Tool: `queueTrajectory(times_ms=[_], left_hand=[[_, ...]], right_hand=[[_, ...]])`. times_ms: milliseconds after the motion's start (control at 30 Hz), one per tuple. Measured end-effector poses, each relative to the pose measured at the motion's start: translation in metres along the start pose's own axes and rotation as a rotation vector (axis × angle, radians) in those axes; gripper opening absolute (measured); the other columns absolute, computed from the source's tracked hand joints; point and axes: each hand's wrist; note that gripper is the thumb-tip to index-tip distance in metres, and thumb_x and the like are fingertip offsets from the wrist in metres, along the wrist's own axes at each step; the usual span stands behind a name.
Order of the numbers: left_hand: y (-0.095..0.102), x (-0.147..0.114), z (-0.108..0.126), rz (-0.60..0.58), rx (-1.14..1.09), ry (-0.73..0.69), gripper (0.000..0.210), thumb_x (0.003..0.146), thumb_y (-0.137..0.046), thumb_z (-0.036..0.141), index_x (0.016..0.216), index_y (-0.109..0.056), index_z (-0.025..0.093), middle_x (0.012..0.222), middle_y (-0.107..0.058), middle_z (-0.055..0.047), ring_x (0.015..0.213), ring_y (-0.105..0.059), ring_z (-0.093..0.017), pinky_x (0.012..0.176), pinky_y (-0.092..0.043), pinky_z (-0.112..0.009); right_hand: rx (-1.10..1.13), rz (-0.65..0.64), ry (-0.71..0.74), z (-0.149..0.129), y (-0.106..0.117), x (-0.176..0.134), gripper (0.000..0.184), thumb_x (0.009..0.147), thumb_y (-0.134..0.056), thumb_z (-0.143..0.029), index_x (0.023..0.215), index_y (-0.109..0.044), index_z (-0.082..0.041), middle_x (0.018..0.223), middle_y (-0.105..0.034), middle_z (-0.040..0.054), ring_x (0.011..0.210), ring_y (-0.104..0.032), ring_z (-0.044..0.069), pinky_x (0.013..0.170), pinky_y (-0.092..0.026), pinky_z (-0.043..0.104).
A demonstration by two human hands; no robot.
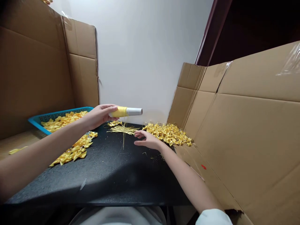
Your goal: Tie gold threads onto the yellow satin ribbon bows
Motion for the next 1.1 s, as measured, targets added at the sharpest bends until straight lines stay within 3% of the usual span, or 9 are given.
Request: queueTrajectory(times_ms=[67, 133, 233, 333, 500, 700, 933, 1033, 1100], left_hand=[[0.0, 0.0, 0.0, 0.009, -0.014, -0.001, 0.034, 0.064, -0.076, 0.039, 0.081, -0.07, 0.01, 0.083, -0.064, -0.01, 0.072, -0.059, -0.015, 0.067, -0.057, -0.028], [0.0, -0.001, -0.001, 0.016, -0.03, 0.001, 0.034, 0.063, -0.078, 0.039, 0.079, -0.071, 0.01, 0.083, -0.064, -0.009, 0.073, -0.059, -0.015, 0.067, -0.057, -0.027], [0.001, -0.002, -0.002, 0.02, -0.049, 0.02, 0.033, 0.061, -0.08, 0.039, 0.078, -0.071, 0.011, 0.081, -0.064, -0.008, 0.073, -0.06, -0.015, 0.065, -0.057, -0.025], [0.003, -0.002, -0.004, 0.02, -0.061, 0.025, 0.032, 0.06, -0.08, 0.037, 0.077, -0.072, 0.012, 0.081, -0.064, -0.008, 0.072, -0.06, -0.014, 0.064, -0.057, -0.024], [0.006, 0.0, -0.008, -0.005, -0.103, 0.041, 0.029, 0.062, -0.08, 0.035, 0.077, -0.073, 0.011, 0.082, -0.065, -0.009, 0.072, -0.06, -0.014, 0.061, -0.057, -0.022], [0.007, 0.0, -0.013, -0.053, -0.163, 0.09, 0.032, 0.064, -0.079, 0.035, 0.082, -0.073, 0.008, 0.08, -0.064, -0.01, 0.067, -0.059, -0.012, 0.06, -0.056, -0.021], [0.006, -0.002, -0.012, 0.028, -0.103, 0.032, 0.029, 0.062, -0.08, 0.035, 0.078, -0.074, 0.012, 0.081, -0.065, -0.009, 0.07, -0.06, -0.014, 0.063, -0.057, -0.023], [0.007, -0.001, -0.012, 0.062, -0.072, -0.004, 0.03, 0.062, -0.08, 0.037, 0.078, -0.074, 0.013, 0.082, -0.067, -0.009, 0.072, -0.061, -0.015, 0.065, -0.057, -0.025], [0.007, 0.0, -0.012, 0.075, -0.045, -0.02, 0.032, 0.062, -0.079, 0.039, 0.08, -0.074, 0.014, 0.082, -0.067, -0.009, 0.07, -0.061, -0.014, 0.066, -0.057, -0.026]], right_hand=[[0.276, -0.003, 0.097, -0.012, -0.015, 0.005, 0.054, 0.078, -0.066, -0.052, 0.124, -0.055, -0.026, 0.123, -0.06, 0.0077, 0.11, -0.057, 0.019, 0.09, -0.045, 0.033], [0.45, 0.042, 0.197, -0.022, -0.031, 0.011, 0.052, 0.075, -0.065, -0.059, 0.114, -0.06, -0.024, 0.104, -0.066, 0.0052, 0.092, -0.063, 0.017, 0.081, -0.048, 0.031], [0.478, 0.185, 0.266, -0.03, -0.046, 0.018, 0.044, 0.07, -0.068, -0.062, 0.086, -0.065, -0.02, 0.066, -0.06, -0.0013, 0.059, -0.054, 0.011, 0.061, -0.046, 0.027], [0.401, 0.246, 0.266, -0.031, -0.045, 0.017, 0.042, 0.071, -0.067, -0.061, 0.072, -0.063, -0.02, 0.054, -0.049, -0.004, 0.05, -0.041, 0.009, 0.052, -0.038, 0.025], [0.385, 0.276, 0.244, -0.025, -0.032, 0.007, 0.044, 0.072, -0.064, -0.063, 0.071, -0.062, -0.02, 0.053, -0.044, -0.0045, 0.05, -0.037, 0.009, 0.05, -0.031, 0.025], [0.302, 0.206, 0.185, -0.019, -0.028, 0.003, 0.042, 0.073, -0.064, -0.06, 0.067, -0.06, -0.018, 0.06, -0.049, -0.0026, 0.055, -0.04, 0.01, 0.055, -0.034, 0.025], [0.033, 0.226, 0.391, -0.036, -0.034, -0.029, 0.027, 0.086, -0.055, -0.037, 0.067, -0.059, -0.018, 0.068, -0.057, 0.0, 0.065, -0.05, 0.012, 0.065, -0.039, 0.027], [-0.079, 0.349, 0.383, -0.036, -0.032, -0.034, 0.022, 0.085, -0.054, -0.03, 0.067, -0.058, -0.019, 0.068, -0.056, 0.0, 0.065, -0.051, 0.013, 0.065, -0.04, 0.027], [-0.155, 0.565, 0.325, -0.031, -0.031, -0.032, 0.012, 0.083, -0.057, -0.027, 0.074, -0.06, -0.02, 0.073, -0.057, 0.0007, 0.069, -0.052, 0.014, 0.068, -0.041, 0.028]])
Point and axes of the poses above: each hand's wrist, its own x-axis towards the middle knuckle, its own y-axis out of the back of the hand, z = x × y
